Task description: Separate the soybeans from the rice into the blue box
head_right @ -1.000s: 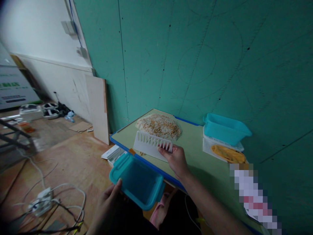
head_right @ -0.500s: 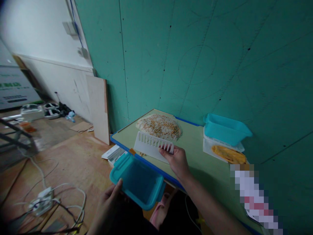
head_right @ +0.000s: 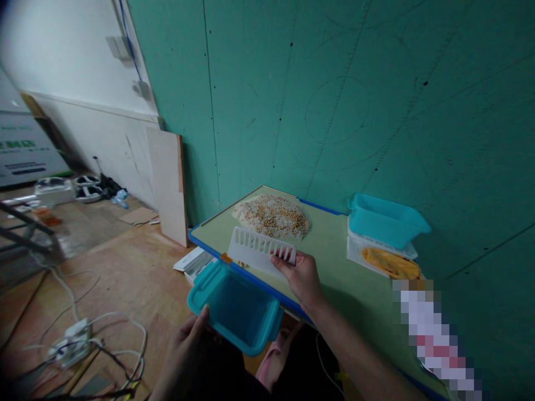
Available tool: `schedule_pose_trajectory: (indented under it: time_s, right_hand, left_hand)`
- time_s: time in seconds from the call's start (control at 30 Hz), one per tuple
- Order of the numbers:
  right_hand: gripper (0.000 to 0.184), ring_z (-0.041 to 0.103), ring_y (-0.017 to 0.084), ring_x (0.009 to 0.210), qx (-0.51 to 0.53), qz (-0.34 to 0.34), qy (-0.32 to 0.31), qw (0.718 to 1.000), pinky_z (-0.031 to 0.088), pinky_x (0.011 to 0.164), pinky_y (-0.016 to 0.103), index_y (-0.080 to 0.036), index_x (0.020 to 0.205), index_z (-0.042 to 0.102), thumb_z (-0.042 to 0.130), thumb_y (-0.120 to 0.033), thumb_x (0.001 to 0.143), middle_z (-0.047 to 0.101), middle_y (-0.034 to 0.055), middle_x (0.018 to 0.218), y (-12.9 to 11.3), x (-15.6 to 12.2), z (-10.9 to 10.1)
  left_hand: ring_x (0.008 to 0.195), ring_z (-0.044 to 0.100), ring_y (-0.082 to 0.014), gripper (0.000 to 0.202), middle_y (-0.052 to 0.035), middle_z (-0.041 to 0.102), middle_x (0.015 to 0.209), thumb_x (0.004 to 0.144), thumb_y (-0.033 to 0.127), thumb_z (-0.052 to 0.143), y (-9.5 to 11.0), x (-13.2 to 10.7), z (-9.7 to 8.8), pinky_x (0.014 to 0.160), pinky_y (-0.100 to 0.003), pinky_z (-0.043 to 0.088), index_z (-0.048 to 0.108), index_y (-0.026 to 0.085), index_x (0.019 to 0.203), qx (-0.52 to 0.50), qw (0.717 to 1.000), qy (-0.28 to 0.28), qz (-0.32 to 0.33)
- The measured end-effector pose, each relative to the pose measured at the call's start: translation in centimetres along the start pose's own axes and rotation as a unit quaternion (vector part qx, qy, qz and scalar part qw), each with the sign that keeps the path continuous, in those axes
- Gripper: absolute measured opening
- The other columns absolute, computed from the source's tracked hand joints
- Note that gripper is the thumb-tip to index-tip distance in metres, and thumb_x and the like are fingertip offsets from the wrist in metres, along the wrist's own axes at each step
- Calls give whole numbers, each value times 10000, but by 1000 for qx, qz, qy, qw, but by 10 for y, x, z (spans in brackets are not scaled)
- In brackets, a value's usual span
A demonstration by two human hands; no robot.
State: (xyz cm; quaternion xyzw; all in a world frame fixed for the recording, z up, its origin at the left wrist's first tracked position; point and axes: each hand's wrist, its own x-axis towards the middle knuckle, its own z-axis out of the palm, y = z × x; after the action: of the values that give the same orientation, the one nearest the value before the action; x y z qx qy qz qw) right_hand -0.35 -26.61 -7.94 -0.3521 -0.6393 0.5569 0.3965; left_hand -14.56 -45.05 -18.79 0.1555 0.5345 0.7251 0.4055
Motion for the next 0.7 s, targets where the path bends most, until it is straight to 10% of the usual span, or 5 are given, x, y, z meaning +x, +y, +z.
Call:
schedule_pose_trajectory:
  time_s: [0.7]
  right_hand:
    - [218,714,246,786,-62,-52,14,997,565,738,336,-173,810,746,745,-367,709,760,58,826,-5,-26,4]
  left_hand:
    - [482,502,-145,540,-54,613,491,783,619,594,-10,4,-9,497,-236,394,677,145,538,59,997,-37,45]
